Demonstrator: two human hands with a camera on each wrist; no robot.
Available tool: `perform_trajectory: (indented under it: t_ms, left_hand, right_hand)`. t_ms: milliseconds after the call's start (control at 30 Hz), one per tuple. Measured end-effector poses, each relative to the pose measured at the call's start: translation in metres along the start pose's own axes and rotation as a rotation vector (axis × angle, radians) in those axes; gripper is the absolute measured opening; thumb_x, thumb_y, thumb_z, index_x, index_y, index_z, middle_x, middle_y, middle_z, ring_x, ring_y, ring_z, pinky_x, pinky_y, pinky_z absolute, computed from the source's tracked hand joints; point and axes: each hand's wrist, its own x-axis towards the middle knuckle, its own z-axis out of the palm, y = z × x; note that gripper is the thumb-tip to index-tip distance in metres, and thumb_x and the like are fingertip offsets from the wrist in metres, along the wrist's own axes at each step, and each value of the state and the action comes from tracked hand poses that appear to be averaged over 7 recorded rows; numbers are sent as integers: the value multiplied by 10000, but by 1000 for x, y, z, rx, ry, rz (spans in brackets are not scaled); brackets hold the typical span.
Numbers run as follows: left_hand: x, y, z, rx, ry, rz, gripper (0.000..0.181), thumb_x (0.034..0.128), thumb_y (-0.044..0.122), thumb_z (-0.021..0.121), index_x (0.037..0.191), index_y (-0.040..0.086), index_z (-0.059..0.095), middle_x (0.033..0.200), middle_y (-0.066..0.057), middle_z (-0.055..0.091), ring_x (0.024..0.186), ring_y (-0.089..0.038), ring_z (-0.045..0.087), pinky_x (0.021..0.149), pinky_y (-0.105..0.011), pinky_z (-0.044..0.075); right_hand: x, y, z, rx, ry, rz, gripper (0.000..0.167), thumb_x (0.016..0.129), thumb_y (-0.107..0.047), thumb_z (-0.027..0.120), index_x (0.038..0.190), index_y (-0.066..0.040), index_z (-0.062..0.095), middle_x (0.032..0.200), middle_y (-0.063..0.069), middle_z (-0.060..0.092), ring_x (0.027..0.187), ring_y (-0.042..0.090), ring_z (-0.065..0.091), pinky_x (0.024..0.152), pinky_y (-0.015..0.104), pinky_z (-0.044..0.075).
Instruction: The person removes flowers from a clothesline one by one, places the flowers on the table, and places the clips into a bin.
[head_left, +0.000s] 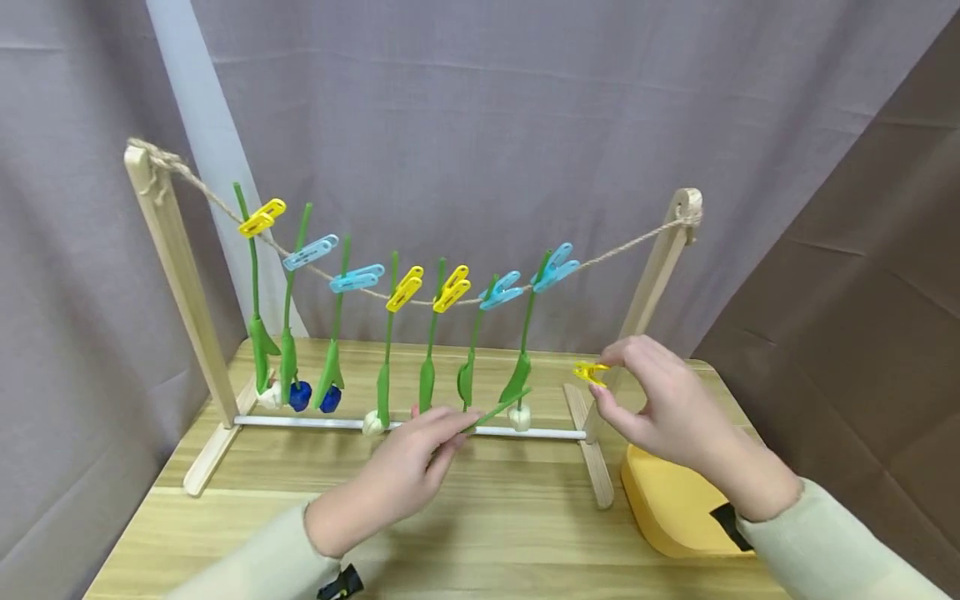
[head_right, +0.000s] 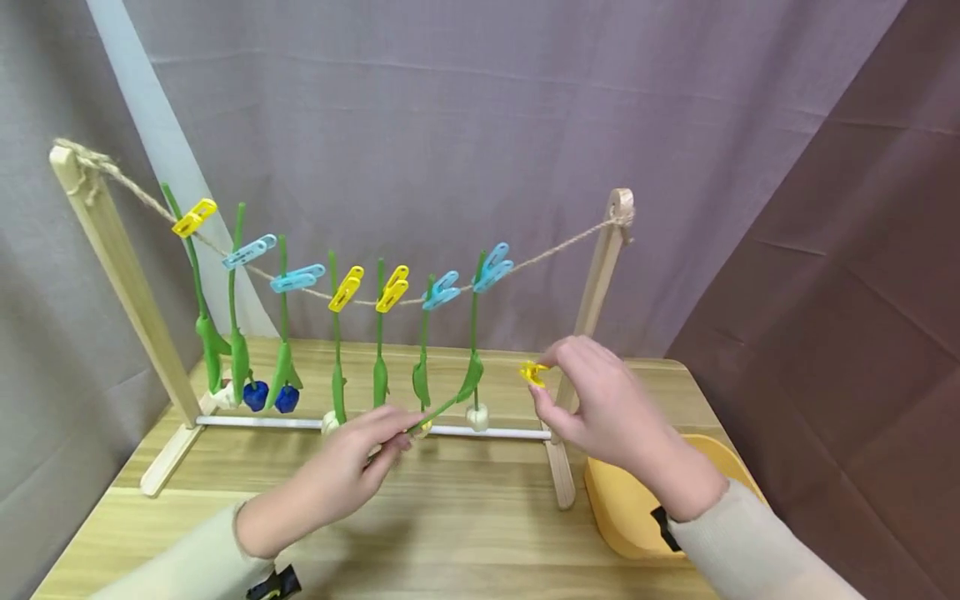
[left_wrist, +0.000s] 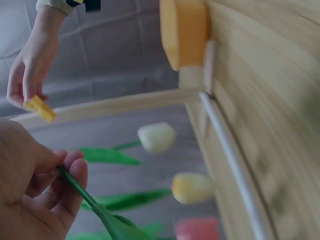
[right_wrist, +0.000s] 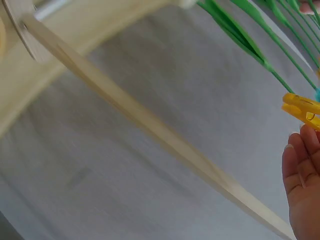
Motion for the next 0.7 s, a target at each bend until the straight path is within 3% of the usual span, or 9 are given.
perform_trajectory:
  t_ms: [100, 200, 300, 533, 700]
  left_hand:
    - [-15, -10, -4, 69, -41, -4, 318, 935, 0, 590, 1235, 87, 650, 1015, 39, 633, 815, -54, 587, 881, -349, 524]
    - [-28, -19, -5, 135, -79, 15, 306, 917, -8, 605, 1203, 82, 669, 1044, -5, 651, 854, -110, 625, 759, -250, 544]
    - [-38, -27, -5, 198, -92, 55, 284, 883, -4, 641, 1153, 67, 692, 1048, -34, 672, 885, -142, 640, 766, -263, 546]
    - [-58, -41, -6, 188, -140, 68, 183, 868, -10, 663, 1027, 49, 731, 873, 27, 655, 761, -48, 602, 668, -154, 507]
    - [-65, -47, -9, 218, -194, 38, 140, 872, 19, 677, 992, 63, 737, 864, 41, 648, 781, -61, 616, 698, -184, 526]
  right_hand:
    - [-17, -1, 10, 0, -40, 54, 269, 903, -259, 533, 969, -16, 629, 907, 19, 627, 822, 161, 587, 732, 274, 463]
    - [-35, -1, 14, -17, -107, 147, 257, 888, -236, 578, 1041, -42, 648, 952, -12, 646, 865, 145, 598, 745, 278, 475]
    - [-53, -1, 17, -23, -168, 234, 245, 866, -199, 635, 1088, -98, 658, 983, -61, 649, 907, 113, 588, 770, 257, 469]
    - [-86, 3, 24, -58, -163, 279, 262, 778, -118, 703, 1037, -128, 663, 992, -74, 649, 931, 116, 608, 784, 251, 479]
    - [-100, 7, 25, -95, -170, 336, 272, 733, -90, 727, 991, -110, 644, 958, -52, 642, 889, 112, 606, 737, 265, 492]
